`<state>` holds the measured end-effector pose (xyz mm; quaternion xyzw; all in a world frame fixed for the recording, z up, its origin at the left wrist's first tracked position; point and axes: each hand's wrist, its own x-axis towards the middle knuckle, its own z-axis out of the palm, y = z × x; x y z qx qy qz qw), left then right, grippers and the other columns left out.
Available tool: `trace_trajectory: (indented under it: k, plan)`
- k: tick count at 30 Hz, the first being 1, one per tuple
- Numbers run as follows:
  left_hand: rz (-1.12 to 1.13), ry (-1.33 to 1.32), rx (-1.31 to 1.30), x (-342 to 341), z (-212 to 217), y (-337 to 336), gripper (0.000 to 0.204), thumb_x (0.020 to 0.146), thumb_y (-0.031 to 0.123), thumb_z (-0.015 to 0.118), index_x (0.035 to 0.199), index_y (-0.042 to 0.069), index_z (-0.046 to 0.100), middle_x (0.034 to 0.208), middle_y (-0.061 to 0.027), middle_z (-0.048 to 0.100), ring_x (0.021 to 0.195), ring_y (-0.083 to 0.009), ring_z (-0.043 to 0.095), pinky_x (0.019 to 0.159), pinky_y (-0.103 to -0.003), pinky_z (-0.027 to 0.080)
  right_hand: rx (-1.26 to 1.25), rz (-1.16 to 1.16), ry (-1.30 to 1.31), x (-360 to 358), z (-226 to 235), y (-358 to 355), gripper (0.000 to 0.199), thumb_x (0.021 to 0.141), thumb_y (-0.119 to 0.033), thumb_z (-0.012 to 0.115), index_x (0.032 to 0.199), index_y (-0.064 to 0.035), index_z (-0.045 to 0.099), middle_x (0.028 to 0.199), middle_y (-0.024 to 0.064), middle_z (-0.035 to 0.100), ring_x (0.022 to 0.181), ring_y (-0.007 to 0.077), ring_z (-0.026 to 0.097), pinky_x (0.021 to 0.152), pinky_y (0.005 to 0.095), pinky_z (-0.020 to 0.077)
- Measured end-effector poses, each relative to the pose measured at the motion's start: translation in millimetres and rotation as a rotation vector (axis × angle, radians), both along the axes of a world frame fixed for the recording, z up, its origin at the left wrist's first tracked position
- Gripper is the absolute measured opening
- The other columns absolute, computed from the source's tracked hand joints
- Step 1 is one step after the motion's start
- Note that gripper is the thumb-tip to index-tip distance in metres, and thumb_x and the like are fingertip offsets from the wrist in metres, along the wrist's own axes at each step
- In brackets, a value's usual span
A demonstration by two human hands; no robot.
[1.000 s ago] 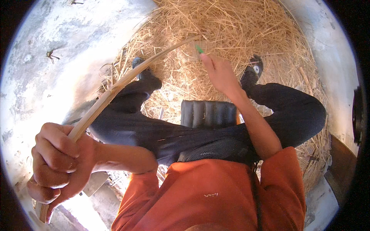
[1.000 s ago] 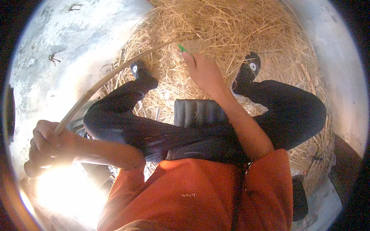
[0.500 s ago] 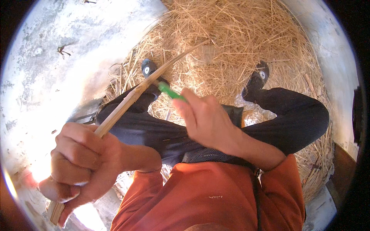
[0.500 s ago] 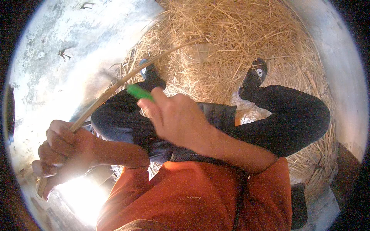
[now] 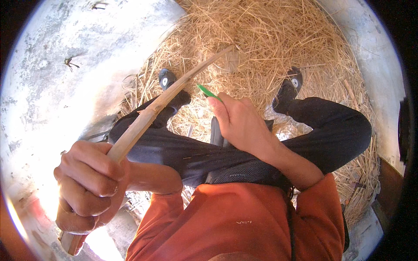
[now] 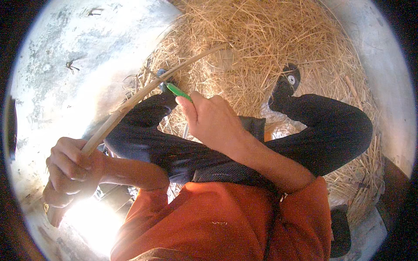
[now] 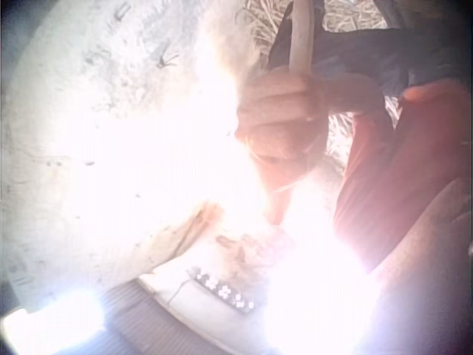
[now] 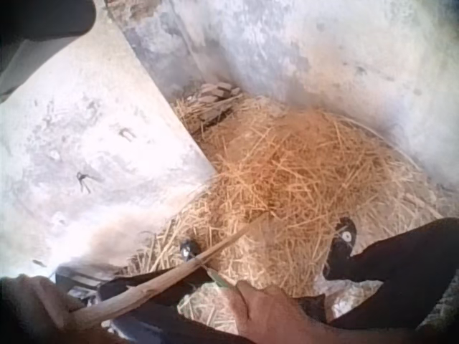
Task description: The person scrapes a bamboo stick using a small knife while sitting down, repeatedly sliding the blade along the length of the wood to remove the outer layer.
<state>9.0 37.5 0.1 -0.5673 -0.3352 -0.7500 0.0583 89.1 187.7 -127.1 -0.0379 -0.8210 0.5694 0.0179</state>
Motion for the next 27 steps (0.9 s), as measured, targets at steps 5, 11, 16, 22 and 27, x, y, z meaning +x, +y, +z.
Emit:
trace_trajectory:
  k: [5, 11, 16, 22, 27]
  plan:
    - [-0.021, -0.009, 0.030, 1.4, 0.7, 10.3, 0.033, 0.090, 0.018, 0.049, 0.058, 0.015, 0.040, 0.038, 0.0078, 0.029, 0.028, -0.0006, 0.023, 0.026, -0.016, 0.017, -0.029, 0.073, 0.034, 8.9, 19.7, -8.3, 0.036, 0.094, -0.032, 0.044, 0.079, -0.0003, 0.054, 0.053, 0.0217, 0.053, 0.052, 0.0424, 0.056, 0.048, 0.0503, 0.0440]
    - [0.095, -0.046, -0.002, 2.5, -0.4, 1.2, 0.035, 0.090, 0.021, 0.050, 0.058, 0.015, 0.040, 0.038, 0.0073, 0.031, 0.028, -0.0005, 0.023, 0.026, -0.016, 0.018, 0.040, -0.060, 0.007, -3.2, -18.8, -0.4, 0.031, 0.094, -0.025, 0.046, 0.079, 0.0013, 0.052, 0.053, 0.0217, 0.048, 0.050, 0.0418, 0.050, 0.046, 0.0454, 0.0382]
    - [0.018, -0.018, 0.044, -3.8, -1.5, 2.0, 0.035, 0.091, 0.022, 0.050, 0.058, 0.015, 0.040, 0.038, 0.0073, 0.031, 0.028, -0.0011, 0.023, 0.026, -0.016, 0.019, -0.520, -0.039, -0.079, -6.5, -30.1, -4.5, 0.041, 0.095, -0.040, 0.040, 0.074, -0.0056, 0.046, 0.047, 0.0079, 0.039, 0.035, 0.0239, 0.035, 0.036, 0.0332, 0.0307]
    - [0.037, -0.038, 0.069, -2.7, -1.9, 3.9, 0.035, 0.090, 0.023, 0.052, 0.058, 0.015, 0.040, 0.039, 0.0075, 0.031, 0.028, -0.0012, 0.023, 0.026, -0.016, 0.019, -1.585, 0.218, -0.658, -6.7, -36.0, 3.4, 0.052, 0.092, -0.061, 0.029, 0.071, -0.0137, 0.036, 0.049, -0.0074, 0.021, 0.036, 0.0037, 0.017, 0.032, 0.0221, 0.0172]
    - [-0.062, -0.069, 0.066, -4.1, -5.2, 4.6, 0.036, 0.090, 0.022, 0.049, 0.058, 0.018, 0.034, 0.042, 0.0080, 0.027, 0.031, -0.0019, 0.024, 0.032, -0.017, 0.020, -1.487, 0.305, -0.700, -2.5, -11.3, 5.8, 0.051, 0.093, -0.059, 0.027, 0.072, -0.0136, 0.037, 0.050, -0.0072, 0.021, 0.035, 0.0047, 0.018, 0.033, 0.0218, 0.0183]
